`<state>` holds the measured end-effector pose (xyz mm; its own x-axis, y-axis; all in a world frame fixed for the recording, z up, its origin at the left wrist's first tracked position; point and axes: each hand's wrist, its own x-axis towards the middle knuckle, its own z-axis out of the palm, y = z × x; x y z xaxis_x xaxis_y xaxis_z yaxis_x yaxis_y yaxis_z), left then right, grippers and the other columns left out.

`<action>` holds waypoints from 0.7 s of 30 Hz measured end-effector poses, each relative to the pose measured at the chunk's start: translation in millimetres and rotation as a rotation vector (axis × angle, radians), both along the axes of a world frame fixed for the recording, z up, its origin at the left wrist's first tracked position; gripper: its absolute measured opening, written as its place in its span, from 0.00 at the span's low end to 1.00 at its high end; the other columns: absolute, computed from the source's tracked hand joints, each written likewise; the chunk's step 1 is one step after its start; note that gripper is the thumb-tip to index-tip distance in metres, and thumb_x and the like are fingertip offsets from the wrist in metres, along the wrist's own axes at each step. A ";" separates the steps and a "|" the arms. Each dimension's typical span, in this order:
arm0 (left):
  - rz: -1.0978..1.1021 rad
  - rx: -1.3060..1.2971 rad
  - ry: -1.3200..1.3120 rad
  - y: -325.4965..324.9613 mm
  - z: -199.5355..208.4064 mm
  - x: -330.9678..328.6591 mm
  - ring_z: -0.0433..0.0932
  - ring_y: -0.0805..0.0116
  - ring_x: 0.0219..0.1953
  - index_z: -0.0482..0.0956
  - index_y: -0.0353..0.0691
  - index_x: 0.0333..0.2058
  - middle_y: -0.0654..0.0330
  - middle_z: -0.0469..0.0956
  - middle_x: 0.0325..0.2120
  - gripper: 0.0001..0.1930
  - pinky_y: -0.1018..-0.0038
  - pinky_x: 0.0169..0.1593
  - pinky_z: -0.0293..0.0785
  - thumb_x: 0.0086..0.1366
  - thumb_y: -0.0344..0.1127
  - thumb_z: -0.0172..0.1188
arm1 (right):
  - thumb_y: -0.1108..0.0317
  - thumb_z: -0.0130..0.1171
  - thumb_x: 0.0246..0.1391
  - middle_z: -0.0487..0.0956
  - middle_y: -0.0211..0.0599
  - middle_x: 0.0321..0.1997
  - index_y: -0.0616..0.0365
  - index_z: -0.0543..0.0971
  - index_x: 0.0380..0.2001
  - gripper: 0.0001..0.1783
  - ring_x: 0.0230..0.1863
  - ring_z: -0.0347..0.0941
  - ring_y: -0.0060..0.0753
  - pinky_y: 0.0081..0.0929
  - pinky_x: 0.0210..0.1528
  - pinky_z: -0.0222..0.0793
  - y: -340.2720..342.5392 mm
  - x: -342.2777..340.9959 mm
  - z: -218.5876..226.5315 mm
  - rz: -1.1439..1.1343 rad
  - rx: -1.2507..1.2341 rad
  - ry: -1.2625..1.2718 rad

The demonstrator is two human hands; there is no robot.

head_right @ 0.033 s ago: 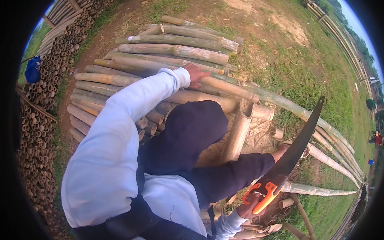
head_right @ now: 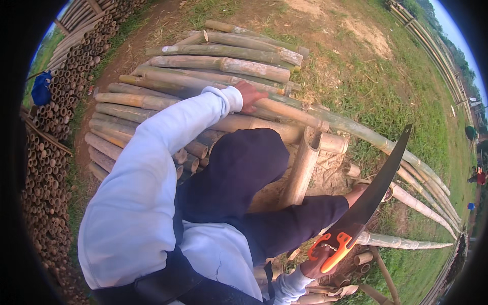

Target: The person uses a hand saw to cut bamboo poles into shorter sections. They repeatedly position a bamboo pole on a makeshift sawhorse, saw through it, and then move the cut piece aside to repeat the process with another pole.

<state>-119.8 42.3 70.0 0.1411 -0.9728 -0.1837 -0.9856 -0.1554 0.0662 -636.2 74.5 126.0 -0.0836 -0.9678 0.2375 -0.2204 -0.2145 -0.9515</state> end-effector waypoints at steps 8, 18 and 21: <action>0.005 -0.026 0.106 -26.9 -13.6 10.3 0.81 0.42 0.49 0.68 0.57 0.64 0.48 0.83 0.45 0.33 0.50 0.53 0.75 0.59 0.48 0.62 | 0.68 0.56 0.55 0.71 0.33 0.15 0.61 0.75 0.19 0.12 0.21 0.68 0.29 0.30 0.31 0.67 -11.1 5.0 -3.7 0.025 -0.007 0.056; 0.037 0.017 0.104 -38.5 -15.4 15.9 0.79 0.43 0.55 0.69 0.55 0.66 0.50 0.80 0.54 0.37 0.50 0.58 0.74 0.67 0.70 0.53 | 0.69 0.56 0.54 0.71 0.31 0.15 0.61 0.77 0.23 0.09 0.19 0.67 0.26 0.25 0.27 0.65 -9.0 28.2 1.7 0.016 0.032 -0.010; 0.039 -0.008 0.110 -48.0 -18.6 13.0 0.79 0.43 0.55 0.70 0.54 0.65 0.51 0.80 0.54 0.38 0.51 0.58 0.74 0.66 0.72 0.52 | 0.70 0.57 0.55 0.72 0.32 0.15 0.62 0.77 0.25 0.08 0.19 0.68 0.26 0.25 0.27 0.67 -14.3 20.5 -3.3 0.026 0.059 -0.052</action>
